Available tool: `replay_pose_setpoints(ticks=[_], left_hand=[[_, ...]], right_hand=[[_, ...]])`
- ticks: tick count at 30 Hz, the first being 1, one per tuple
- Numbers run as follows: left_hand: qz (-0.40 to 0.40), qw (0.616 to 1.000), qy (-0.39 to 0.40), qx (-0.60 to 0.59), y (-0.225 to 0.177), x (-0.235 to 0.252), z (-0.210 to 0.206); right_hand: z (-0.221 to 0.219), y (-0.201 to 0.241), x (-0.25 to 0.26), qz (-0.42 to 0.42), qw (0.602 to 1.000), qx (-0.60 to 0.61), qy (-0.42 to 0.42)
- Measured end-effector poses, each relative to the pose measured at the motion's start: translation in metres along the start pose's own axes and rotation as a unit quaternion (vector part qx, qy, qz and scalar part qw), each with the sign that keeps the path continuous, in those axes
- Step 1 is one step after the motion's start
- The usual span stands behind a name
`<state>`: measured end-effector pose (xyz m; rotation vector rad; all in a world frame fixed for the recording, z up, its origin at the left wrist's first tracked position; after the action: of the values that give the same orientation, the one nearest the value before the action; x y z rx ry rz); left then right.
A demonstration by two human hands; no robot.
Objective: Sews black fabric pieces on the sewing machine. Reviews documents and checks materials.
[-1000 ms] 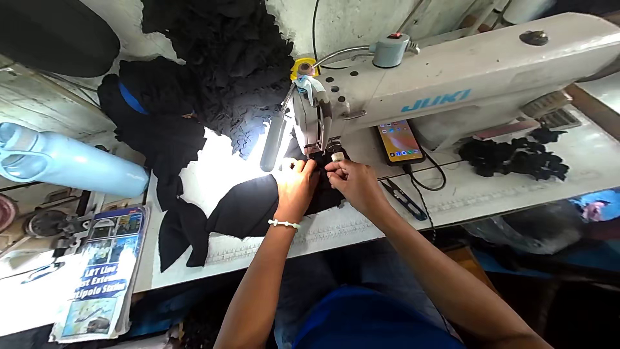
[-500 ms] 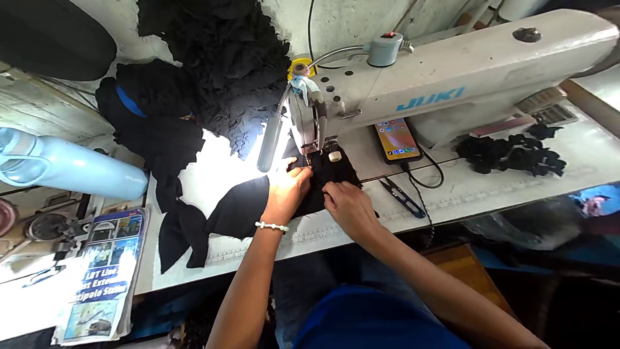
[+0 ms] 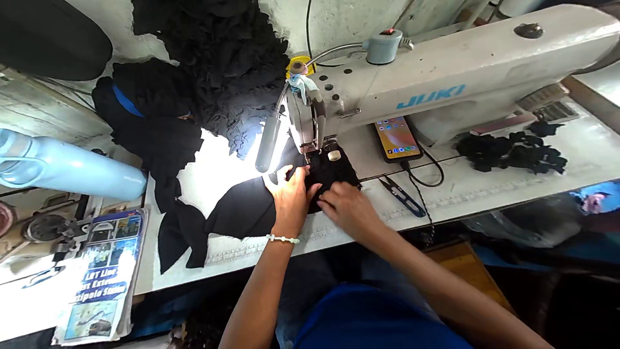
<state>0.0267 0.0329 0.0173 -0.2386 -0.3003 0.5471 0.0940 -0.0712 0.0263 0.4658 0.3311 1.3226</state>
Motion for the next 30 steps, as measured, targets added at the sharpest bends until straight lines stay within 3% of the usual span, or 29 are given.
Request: replay_pose_setpoints(ticks=[4, 9, 22, 30], left_hand=[[0.002, 1.0, -0.002, 0.006, 0.0, -0.002, 0.001], [0.011, 1.0, -0.006, 0.024, -0.003, -0.003, 0.002], [0.012, 1.0, -0.008, 0.014, -0.002, -0.003, 0.001], [-0.051, 0.997, -0.016, 0.048, -0.011, -0.009, -0.001]], right_hand=[[0.029, -0.02, 0.031, 0.012, 0.995, 0.09, -0.03], [0.007, -0.025, 0.068, 0.033, 0.995, 0.097, 0.002], [0.0, -0.046, 0.073, -0.001, 0.994, 0.106, -0.029], [0.002, -0.049, 0.071, -0.032, 0.995, 0.093, -0.015]])
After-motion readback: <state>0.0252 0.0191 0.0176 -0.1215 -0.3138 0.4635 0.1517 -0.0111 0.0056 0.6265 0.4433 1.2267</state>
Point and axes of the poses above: each hand's wrist, its own x-axis towards the middle knuckle, its own z-axis out of the back of the hand, y = z × x, the point moved 8 cm from there along x, towards the middle knuckle, and after that the axes turned 15 degrees about y, right-handed, at the moved point
